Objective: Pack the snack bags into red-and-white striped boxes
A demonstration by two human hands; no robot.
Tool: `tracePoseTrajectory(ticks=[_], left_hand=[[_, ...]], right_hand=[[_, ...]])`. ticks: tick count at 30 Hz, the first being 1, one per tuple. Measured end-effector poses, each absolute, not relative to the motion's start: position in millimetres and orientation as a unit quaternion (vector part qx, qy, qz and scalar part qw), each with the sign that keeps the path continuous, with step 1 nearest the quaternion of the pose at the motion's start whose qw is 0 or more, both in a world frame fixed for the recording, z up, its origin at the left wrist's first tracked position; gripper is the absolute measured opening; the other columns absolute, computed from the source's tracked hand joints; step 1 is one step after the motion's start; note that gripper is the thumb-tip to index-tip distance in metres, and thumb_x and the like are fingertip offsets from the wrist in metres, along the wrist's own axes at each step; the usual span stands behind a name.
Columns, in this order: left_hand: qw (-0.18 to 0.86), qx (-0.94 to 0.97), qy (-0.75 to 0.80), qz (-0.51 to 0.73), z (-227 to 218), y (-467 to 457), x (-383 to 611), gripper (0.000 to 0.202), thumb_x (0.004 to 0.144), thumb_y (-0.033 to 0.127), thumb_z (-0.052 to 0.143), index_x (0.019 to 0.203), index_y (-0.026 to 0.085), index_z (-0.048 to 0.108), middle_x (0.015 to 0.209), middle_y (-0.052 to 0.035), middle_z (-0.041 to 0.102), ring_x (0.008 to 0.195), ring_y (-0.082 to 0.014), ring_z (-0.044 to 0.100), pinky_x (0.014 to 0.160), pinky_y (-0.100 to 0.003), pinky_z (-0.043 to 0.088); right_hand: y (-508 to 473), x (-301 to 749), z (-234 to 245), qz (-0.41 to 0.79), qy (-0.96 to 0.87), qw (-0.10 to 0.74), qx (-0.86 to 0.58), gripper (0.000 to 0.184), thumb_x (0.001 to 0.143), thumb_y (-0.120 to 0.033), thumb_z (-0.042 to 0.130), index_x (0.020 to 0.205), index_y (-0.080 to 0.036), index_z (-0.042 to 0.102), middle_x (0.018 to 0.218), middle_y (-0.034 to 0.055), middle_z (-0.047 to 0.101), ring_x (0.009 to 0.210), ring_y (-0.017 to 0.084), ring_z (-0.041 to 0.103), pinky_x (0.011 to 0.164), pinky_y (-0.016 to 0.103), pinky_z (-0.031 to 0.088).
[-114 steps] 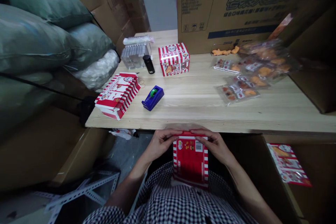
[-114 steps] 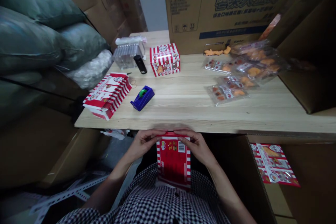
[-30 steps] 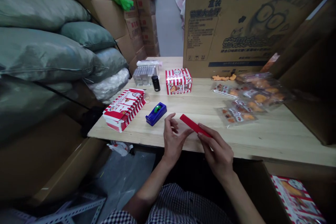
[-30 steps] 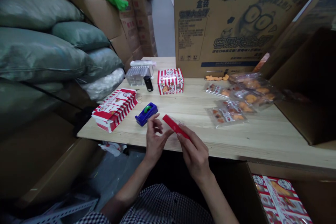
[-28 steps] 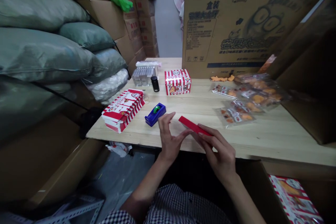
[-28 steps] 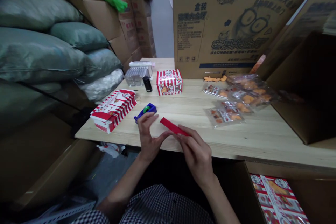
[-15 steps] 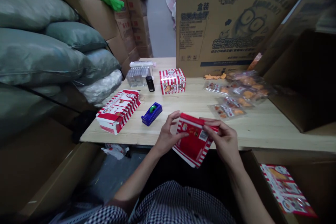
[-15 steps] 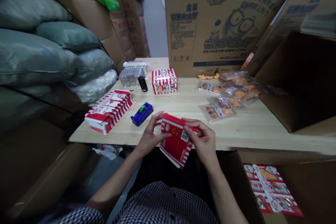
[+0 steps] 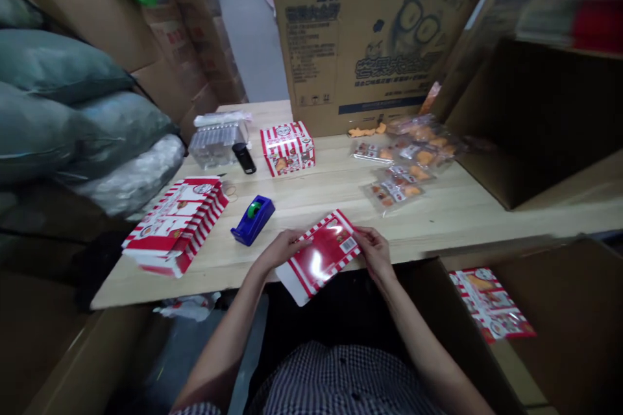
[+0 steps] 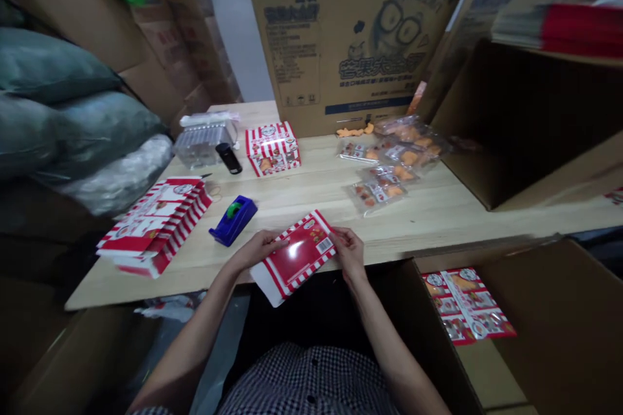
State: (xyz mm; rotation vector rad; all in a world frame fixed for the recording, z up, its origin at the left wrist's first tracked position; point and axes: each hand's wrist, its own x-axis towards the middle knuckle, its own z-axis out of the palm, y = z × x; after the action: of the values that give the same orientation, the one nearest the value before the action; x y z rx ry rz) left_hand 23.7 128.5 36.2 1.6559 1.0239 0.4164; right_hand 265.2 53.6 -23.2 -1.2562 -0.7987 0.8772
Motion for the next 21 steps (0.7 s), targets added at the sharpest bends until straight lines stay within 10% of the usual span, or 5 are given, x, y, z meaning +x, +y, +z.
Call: tracePoseTrajectory(ticks=[6, 11, 21], left_hand=[[0.426, 0.744, 0.476, 0.195, 13, 168, 23, 0.038, 0.077, 0.048, 0.068, 0.101, 0.019, 0.075, 0.104, -0.0117, 0.074, 0.102, -0.0329, 0.064, 0.097, -0.043, 0.045], [0.277, 0.768, 0.524, 0.244, -13, 159, 17, 0.057, 0.083, 0.045, 0.063, 0.134, 0.019, 0.056, 0.134, -0.0153, 0.057, 0.127, -0.0329, 0.048, 0.111, -0.055, 0.033], [0.238, 0.782, 0.478, 0.320, 21, 135, 22, 0.042, 0.093, 0.042, 0.054, 0.129, 0.021, 0.059, 0.138, -0.0120, 0.056, 0.130, -0.0278, 0.051, 0.114, -0.048, 0.038]], right_hand=[[97, 294, -31, 0.268, -0.452, 0.568, -0.633, 0.030, 0.077, -0.038, 0.070, 0.097, -0.016, 0.073, 0.098, 0.0114, 0.076, 0.094, 0.028, 0.070, 0.083, 0.044, 0.058], [120, 344, -26, 0.108, -0.439, 0.515, -0.728, 0.059, 0.070, -0.014, 0.068, 0.128, -0.018, 0.062, 0.151, 0.0154, 0.044, 0.146, 0.037, 0.026, 0.117, 0.059, 0.021], [115, 389, -10, 0.026, -0.391, 0.559, -0.731, 0.025, 0.087, -0.028, 0.052, 0.097, -0.014, 0.071, 0.099, 0.0137, 0.074, 0.094, 0.027, 0.066, 0.091, 0.040, 0.049]])
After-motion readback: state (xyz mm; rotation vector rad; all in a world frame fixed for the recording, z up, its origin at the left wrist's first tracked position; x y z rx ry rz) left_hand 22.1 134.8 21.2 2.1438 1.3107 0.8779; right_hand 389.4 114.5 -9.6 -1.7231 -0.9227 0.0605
